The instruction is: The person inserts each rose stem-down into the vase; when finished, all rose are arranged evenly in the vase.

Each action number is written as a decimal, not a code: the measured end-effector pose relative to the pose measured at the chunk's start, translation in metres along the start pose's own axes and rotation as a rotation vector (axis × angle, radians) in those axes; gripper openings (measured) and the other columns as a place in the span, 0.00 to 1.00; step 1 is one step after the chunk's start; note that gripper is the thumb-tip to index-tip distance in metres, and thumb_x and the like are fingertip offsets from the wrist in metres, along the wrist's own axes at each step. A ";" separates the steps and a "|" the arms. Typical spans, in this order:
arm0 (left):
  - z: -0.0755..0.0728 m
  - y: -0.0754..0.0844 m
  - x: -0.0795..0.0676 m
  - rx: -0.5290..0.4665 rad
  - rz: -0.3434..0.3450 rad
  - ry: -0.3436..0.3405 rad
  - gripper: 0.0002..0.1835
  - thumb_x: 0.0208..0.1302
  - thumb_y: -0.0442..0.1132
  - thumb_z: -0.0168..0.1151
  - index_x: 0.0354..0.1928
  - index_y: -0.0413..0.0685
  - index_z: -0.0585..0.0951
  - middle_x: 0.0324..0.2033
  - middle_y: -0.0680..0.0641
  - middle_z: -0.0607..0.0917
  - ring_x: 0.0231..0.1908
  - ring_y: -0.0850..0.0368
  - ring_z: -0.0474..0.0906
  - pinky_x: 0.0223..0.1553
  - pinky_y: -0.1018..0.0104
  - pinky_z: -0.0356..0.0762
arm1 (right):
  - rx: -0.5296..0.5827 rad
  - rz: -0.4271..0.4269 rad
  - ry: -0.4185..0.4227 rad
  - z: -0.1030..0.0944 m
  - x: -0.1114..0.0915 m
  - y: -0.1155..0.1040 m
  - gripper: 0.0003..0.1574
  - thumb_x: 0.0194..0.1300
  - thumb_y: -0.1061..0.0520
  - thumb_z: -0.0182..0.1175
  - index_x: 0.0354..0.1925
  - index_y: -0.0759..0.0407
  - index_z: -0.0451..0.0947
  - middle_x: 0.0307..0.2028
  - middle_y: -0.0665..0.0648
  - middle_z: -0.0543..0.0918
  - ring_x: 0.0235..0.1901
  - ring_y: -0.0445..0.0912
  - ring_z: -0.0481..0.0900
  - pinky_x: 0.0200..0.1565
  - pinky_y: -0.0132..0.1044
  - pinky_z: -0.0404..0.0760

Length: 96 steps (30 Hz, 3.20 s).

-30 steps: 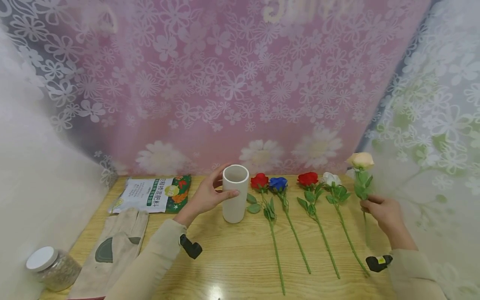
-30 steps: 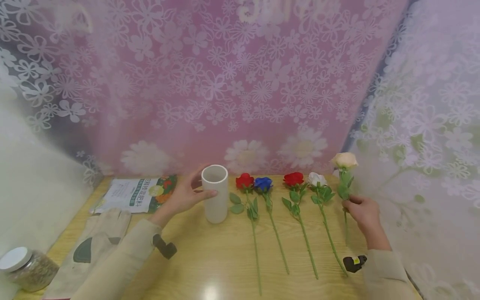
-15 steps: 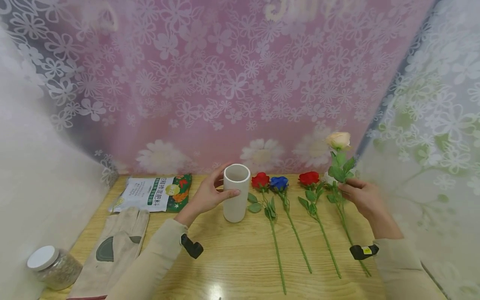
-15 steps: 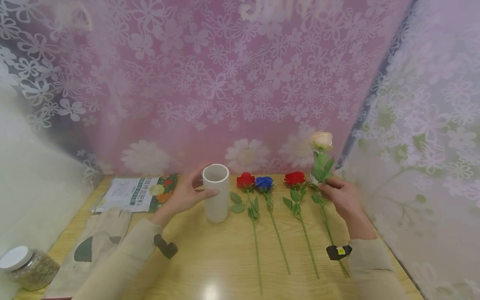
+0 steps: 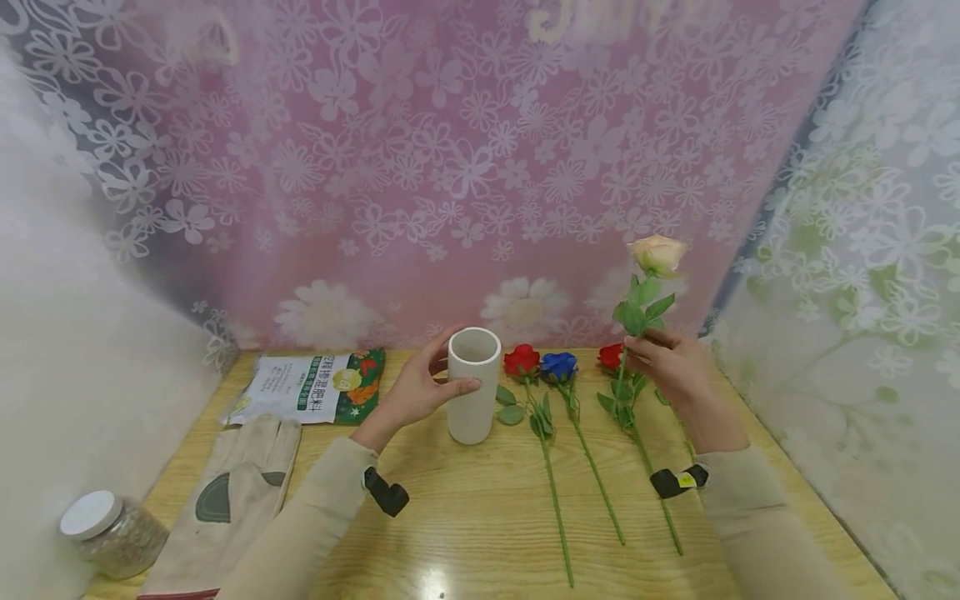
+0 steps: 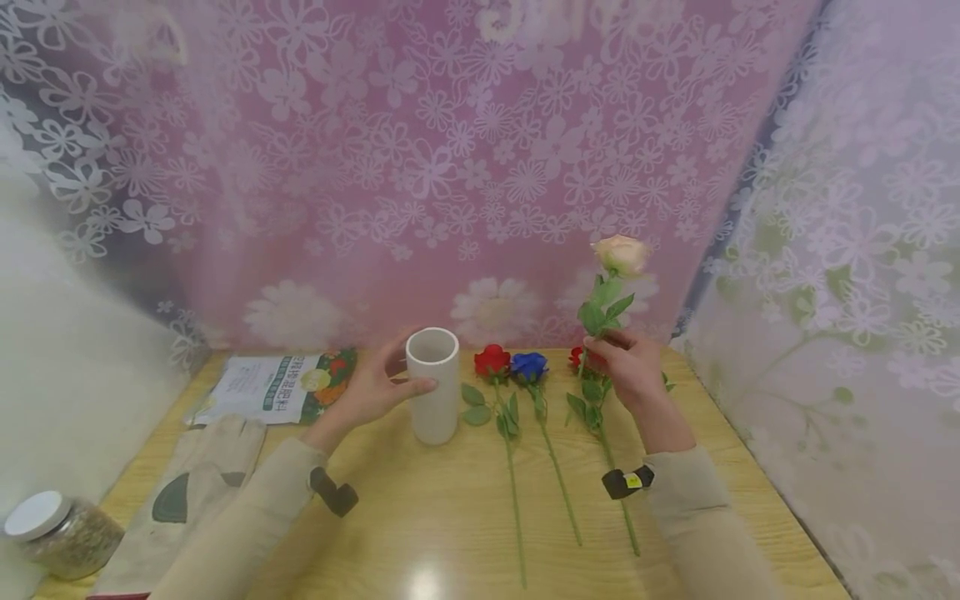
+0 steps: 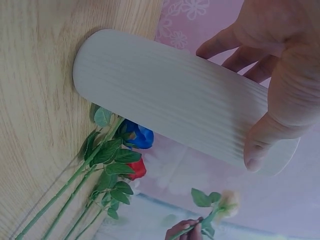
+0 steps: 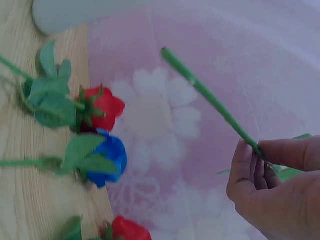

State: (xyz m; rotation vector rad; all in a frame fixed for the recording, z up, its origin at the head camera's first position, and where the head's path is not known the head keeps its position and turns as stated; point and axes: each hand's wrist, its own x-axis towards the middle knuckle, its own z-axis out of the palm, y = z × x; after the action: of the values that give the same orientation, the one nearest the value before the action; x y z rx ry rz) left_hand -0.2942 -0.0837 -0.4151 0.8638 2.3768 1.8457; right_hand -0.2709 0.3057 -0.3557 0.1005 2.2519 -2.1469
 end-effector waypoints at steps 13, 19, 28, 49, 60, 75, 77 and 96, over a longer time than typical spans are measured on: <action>0.000 -0.006 0.002 0.003 -0.012 0.006 0.47 0.66 0.39 0.76 0.81 0.72 0.62 0.68 0.44 0.79 0.67 0.40 0.79 0.63 0.41 0.82 | 0.166 -0.054 0.044 0.060 0.011 -0.015 0.47 0.80 0.61 0.58 0.84 0.65 0.44 0.82 0.68 0.52 0.47 0.35 0.84 0.55 0.26 0.84; -0.001 -0.004 0.002 -0.003 -0.017 0.007 0.47 0.66 0.39 0.76 0.81 0.71 0.62 0.68 0.43 0.79 0.67 0.39 0.79 0.63 0.41 0.82 | 0.284 -0.029 0.089 0.086 0.012 -0.029 0.44 0.78 0.63 0.59 0.83 0.62 0.53 0.76 0.64 0.63 0.51 0.40 0.83 0.56 0.29 0.86; 0.000 -0.002 0.001 -0.002 -0.008 0.004 0.47 0.67 0.38 0.75 0.81 0.68 0.62 0.68 0.42 0.79 0.66 0.40 0.79 0.62 0.42 0.83 | 0.466 -0.071 0.142 0.119 0.020 -0.043 0.29 0.76 0.67 0.60 0.71 0.70 0.69 0.50 0.55 0.76 0.44 0.46 0.85 0.50 0.32 0.89; 0.000 -0.002 0.001 0.014 -0.048 0.013 0.47 0.65 0.42 0.77 0.81 0.73 0.62 0.69 0.44 0.79 0.68 0.41 0.79 0.64 0.41 0.82 | 0.386 -0.258 0.199 0.169 0.028 -0.035 0.14 0.72 0.71 0.62 0.54 0.71 0.76 0.32 0.49 0.80 0.32 0.43 0.84 0.47 0.40 0.91; 0.000 -0.002 0.001 0.026 -0.048 0.017 0.48 0.66 0.42 0.77 0.81 0.75 0.61 0.69 0.44 0.79 0.68 0.41 0.78 0.64 0.40 0.81 | 0.282 -0.236 0.206 0.178 0.028 -0.029 0.15 0.71 0.69 0.66 0.54 0.67 0.78 0.36 0.51 0.81 0.34 0.42 0.86 0.46 0.39 0.91; 0.001 -0.001 0.001 0.039 -0.030 0.028 0.49 0.65 0.41 0.77 0.83 0.67 0.60 0.70 0.40 0.78 0.68 0.37 0.78 0.63 0.40 0.81 | 0.095 -0.343 0.189 0.186 0.025 -0.027 0.19 0.71 0.67 0.67 0.58 0.68 0.80 0.46 0.60 0.86 0.39 0.41 0.87 0.49 0.39 0.91; 0.002 -0.001 0.001 0.040 -0.028 0.031 0.49 0.65 0.41 0.77 0.82 0.68 0.61 0.70 0.40 0.78 0.68 0.37 0.78 0.63 0.40 0.82 | 0.059 -0.366 0.192 0.187 0.025 -0.027 0.19 0.71 0.66 0.67 0.58 0.67 0.81 0.46 0.62 0.86 0.39 0.41 0.87 0.48 0.38 0.91; 0.004 -0.002 0.000 0.030 -0.034 0.034 0.48 0.66 0.40 0.76 0.82 0.70 0.60 0.70 0.41 0.78 0.68 0.39 0.78 0.63 0.41 0.82 | -0.306 -0.534 0.104 0.191 0.018 -0.013 0.17 0.66 0.65 0.68 0.53 0.68 0.84 0.47 0.68 0.88 0.48 0.60 0.88 0.53 0.53 0.88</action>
State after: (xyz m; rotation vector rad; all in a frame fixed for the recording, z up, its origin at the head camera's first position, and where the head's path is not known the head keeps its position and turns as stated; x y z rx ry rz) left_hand -0.2939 -0.0808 -0.4185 0.7959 2.4294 1.8317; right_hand -0.2945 0.1148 -0.3531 -0.4555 2.8980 -1.9882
